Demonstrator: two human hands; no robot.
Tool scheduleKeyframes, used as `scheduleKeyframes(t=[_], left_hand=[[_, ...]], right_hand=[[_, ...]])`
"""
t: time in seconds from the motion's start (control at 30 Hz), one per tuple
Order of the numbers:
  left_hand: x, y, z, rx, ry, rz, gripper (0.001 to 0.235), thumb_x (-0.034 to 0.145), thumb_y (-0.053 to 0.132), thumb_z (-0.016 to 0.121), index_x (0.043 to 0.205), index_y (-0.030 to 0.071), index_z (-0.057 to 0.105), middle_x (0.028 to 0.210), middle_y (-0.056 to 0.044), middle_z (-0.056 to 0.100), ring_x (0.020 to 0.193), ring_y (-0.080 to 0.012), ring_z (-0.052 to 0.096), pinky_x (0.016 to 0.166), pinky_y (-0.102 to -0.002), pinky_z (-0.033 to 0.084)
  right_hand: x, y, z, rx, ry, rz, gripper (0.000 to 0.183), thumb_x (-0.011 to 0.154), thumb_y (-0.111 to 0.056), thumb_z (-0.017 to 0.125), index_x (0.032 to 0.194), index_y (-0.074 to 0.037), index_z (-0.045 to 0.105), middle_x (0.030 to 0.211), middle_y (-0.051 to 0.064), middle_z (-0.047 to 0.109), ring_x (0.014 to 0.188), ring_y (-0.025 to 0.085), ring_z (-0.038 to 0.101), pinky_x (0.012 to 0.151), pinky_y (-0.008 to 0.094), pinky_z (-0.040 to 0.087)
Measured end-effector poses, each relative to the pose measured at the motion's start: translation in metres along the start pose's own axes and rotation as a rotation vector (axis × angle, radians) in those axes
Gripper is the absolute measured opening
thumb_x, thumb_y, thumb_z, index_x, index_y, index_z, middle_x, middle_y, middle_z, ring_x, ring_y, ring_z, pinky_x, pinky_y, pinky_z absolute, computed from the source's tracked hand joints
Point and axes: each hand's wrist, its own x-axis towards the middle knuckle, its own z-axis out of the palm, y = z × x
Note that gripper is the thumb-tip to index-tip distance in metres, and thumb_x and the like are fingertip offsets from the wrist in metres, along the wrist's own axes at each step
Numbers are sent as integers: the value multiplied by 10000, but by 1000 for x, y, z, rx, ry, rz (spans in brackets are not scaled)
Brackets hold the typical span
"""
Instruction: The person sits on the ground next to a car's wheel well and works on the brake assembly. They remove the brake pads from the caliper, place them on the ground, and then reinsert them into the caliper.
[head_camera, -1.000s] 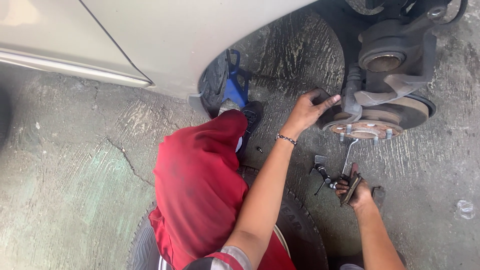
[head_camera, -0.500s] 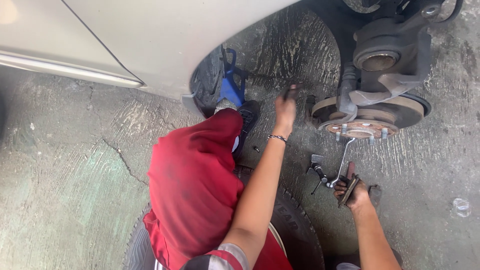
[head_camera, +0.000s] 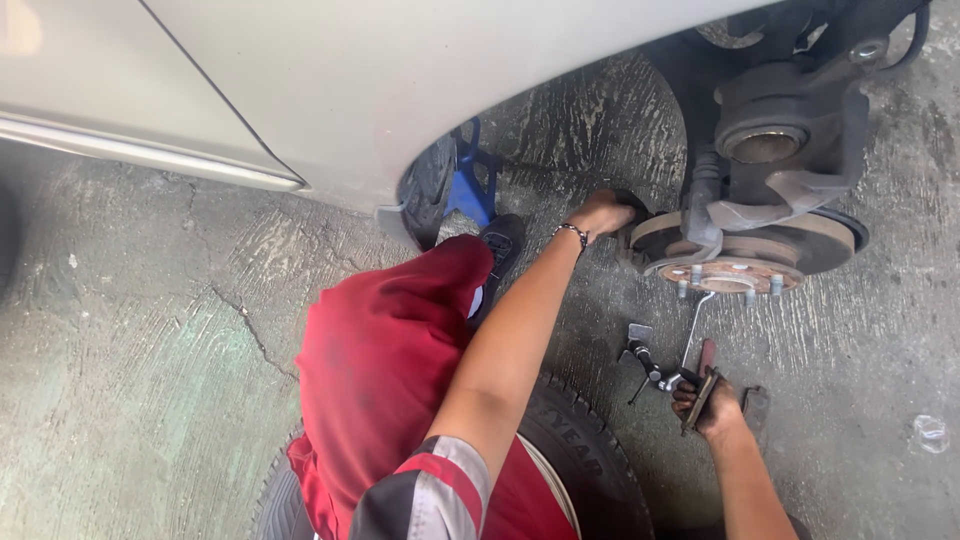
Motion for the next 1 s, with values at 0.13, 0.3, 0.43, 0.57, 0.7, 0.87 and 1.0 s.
scheduleKeyframes(t=[0.13, 0.3, 0.43, 0.57, 0.7, 0.87, 1.0], left_hand=[[-15, 13, 10, 13, 39, -98, 319, 871, 143, 672, 1123, -45, 726, 1040, -142, 783, 869, -186, 664, 752, -366, 560], [-20, -10, 13, -559, 59, -220, 294, 879, 135, 618, 1129, 2, 697, 1023, -110, 739, 859, -216, 689, 696, -393, 588], [-16, 1, 15, -379, 63, -107, 285, 878, 82, 613, 1112, -25, 737, 1037, -144, 769, 874, -223, 702, 723, -368, 581], [-55, 69, 7, 7, 160, -29, 307, 869, 129, 639, 1110, -17, 763, 1070, -155, 798, 953, -211, 740, 808, -340, 568], [-148, 190, 6, -195, 206, 41, 412, 988, 348, 582, 1164, 17, 753, 1121, -163, 776, 1019, -243, 716, 919, -330, 517], [-151, 157, 43, -122, 314, 246, 418, 1065, 323, 548, 1211, -43, 687, 1182, -204, 735, 1110, -272, 694, 1007, -345, 496], [-153, 155, 49, -79, 391, 535, 380, 1055, 265, 566, 1189, -77, 665, 1195, -195, 683, 1131, -286, 648, 1021, -355, 479]], right_hand=[[-6, 2, -12, 12, 41, 8, 371, 1040, -453, 379, 854, -143, 459, 635, -12, 369, 552, 117, 351, 477, 260, 302], [-7, -1, -16, 20, 79, -6, 386, 1038, -453, 378, 915, -119, 528, 636, -23, 351, 558, 109, 335, 475, 254, 295], [-12, 0, -20, 28, 91, -17, 392, 1039, -439, 361, 931, -108, 540, 641, -20, 350, 564, 115, 334, 475, 258, 292], [-21, -1, -6, 3, 110, -9, 422, 1047, -453, 342, 956, -99, 552, 631, -21, 341, 560, 117, 329, 470, 263, 285], [-18, 2, -7, -8, 123, -25, 433, 1061, -455, 309, 952, -104, 536, 637, -13, 350, 562, 125, 335, 471, 273, 283], [-1, 12, -12, -29, 110, -1, 459, 1070, -516, 286, 862, -144, 458, 630, -5, 361, 541, 139, 330, 461, 294, 280], [2, 13, -6, -60, 108, 11, 514, 1066, -557, 226, 836, -150, 440, 635, -6, 382, 525, 147, 329, 458, 307, 279]])
